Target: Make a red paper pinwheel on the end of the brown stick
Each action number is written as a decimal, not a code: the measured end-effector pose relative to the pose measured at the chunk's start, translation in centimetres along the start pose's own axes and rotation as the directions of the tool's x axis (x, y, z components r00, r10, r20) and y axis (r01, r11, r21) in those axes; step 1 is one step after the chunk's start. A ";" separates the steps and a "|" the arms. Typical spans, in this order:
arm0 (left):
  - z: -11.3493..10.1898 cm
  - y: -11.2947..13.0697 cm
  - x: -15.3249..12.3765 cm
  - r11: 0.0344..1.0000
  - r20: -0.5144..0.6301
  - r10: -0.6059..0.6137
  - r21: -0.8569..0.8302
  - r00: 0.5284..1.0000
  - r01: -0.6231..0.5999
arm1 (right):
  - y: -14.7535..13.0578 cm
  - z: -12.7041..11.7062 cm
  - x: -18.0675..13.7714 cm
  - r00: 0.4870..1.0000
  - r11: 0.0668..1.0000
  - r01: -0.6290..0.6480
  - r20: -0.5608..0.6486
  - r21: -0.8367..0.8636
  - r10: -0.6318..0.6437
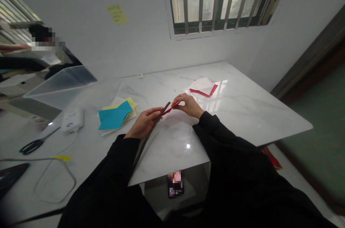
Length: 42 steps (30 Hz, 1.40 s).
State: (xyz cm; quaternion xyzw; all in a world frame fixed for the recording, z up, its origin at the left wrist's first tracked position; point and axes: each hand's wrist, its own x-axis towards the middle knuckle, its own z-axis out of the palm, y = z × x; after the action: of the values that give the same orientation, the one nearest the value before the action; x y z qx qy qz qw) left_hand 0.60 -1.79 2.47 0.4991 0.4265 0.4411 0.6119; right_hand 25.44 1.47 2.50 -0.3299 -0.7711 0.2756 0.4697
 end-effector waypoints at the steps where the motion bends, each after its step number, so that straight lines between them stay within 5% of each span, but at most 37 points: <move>1: 0.0 0.0 0.0 1.000 0.026 -0.008 0.004 1.000 0.008 | -0.1 -0.1 0.0 1.000 1.000 0.007 -0.001 -0.003 -0.007; 12: -0.3 -0.4 0.0 0.999 0.151 -0.020 -0.024 0.988 0.023 | 0.4 -0.3 0.0 0.996 0.993 0.088 0.010 -0.079 -0.087; 26: -0.4 -0.2 0.0 0.998 0.164 -0.028 -0.048 0.986 0.036 | 0.0 -0.3 -0.1 0.999 0.996 0.041 0.015 -0.078 -0.040; 37: -0.2 -0.1 -0.2 0.999 0.205 -0.026 -0.020 0.978 0.031 | 0.7 0.1 -0.2 0.967 0.925 -0.247 0.133 0.289 0.217; 42: -0.1 0.0 -0.3 0.999 0.216 -0.036 -0.027 0.976 0.043 | 0.8 0.3 -0.2 0.962 0.897 -0.263 0.172 0.355 0.213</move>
State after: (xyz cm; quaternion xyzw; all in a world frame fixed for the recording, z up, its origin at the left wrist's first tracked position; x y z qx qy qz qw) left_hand 0.43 -2.03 2.51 0.5257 0.3604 0.3787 0.6711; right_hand 25.42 1.79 1.71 -0.3076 -0.6867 0.4939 0.4358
